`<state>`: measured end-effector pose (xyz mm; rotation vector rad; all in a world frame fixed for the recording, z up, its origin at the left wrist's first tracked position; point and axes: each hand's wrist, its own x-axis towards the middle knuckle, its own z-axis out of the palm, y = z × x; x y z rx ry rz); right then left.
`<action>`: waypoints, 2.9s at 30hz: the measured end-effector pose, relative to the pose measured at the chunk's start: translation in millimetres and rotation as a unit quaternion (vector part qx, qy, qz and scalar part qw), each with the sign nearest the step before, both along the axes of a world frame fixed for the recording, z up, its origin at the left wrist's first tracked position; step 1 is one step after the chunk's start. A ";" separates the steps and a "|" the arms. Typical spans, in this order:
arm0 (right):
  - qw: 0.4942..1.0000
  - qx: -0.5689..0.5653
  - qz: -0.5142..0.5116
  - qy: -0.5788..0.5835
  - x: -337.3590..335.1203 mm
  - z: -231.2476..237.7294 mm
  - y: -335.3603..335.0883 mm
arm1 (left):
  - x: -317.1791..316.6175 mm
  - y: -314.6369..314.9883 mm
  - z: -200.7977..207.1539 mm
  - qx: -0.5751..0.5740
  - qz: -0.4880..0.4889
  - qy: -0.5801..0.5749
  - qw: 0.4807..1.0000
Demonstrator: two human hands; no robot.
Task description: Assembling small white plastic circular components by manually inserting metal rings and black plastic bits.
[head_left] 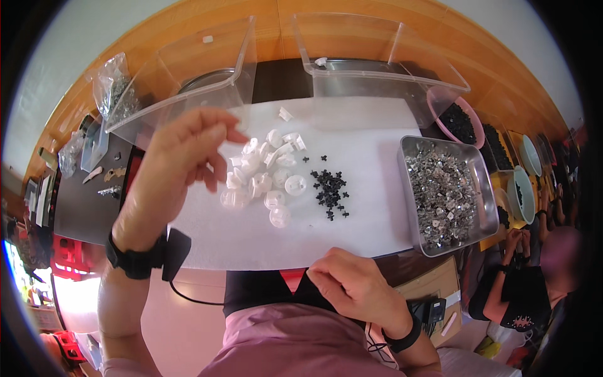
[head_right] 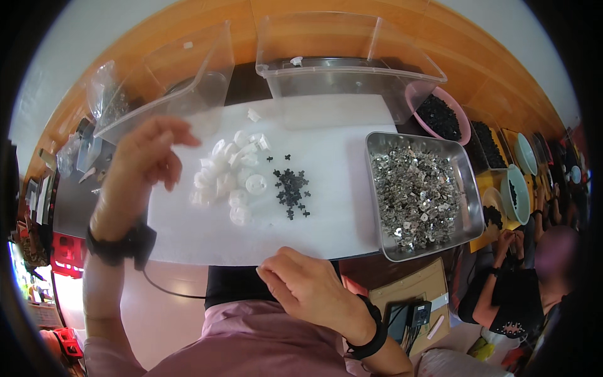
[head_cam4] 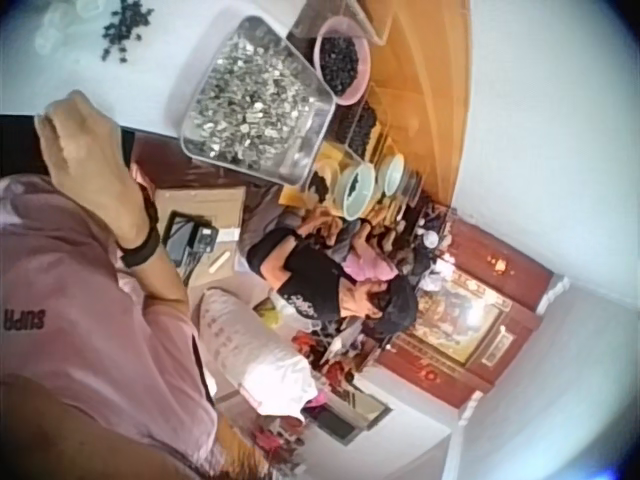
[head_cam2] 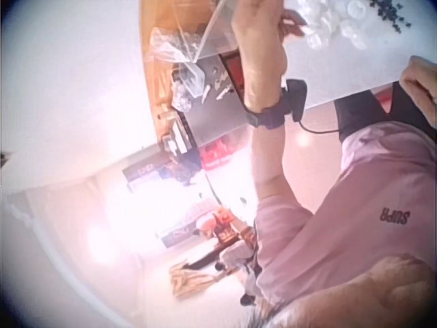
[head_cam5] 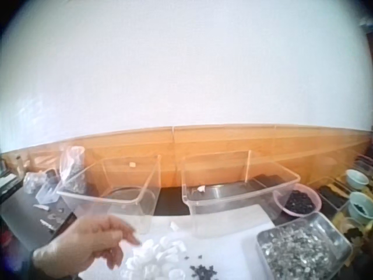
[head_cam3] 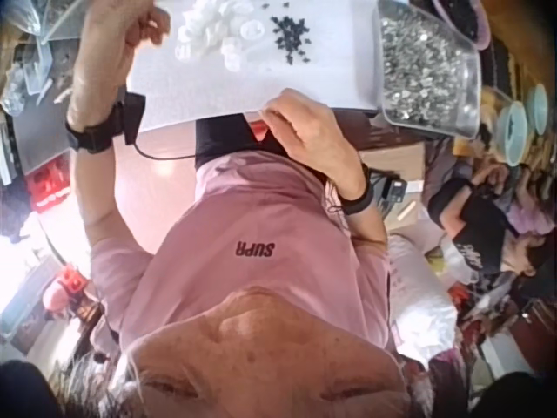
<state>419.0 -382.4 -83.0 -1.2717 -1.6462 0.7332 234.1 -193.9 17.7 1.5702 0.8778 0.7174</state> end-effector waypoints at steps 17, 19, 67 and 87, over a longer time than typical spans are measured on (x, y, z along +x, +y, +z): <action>0.996 -0.032 -0.078 -0.013 6.1 -11.2 8.4 | 0.7 -53.7 -74.1 0.154 -0.123 0.238 0.951; 0.996 -0.030 -0.089 -0.009 5.6 -13.2 8.5 | 3.9 -56.1 -82.2 0.324 -0.120 0.258 0.902; 0.994 -0.024 0.066 -0.081 8.7 47.8 73.5 | -113.2 -51.3 -57.7 0.104 0.174 0.048 0.978; 0.945 0.180 -0.033 -0.271 -36.3 3.4 59.1 | -22.6 -78.2 -89.5 -0.234 -0.035 -0.076 0.969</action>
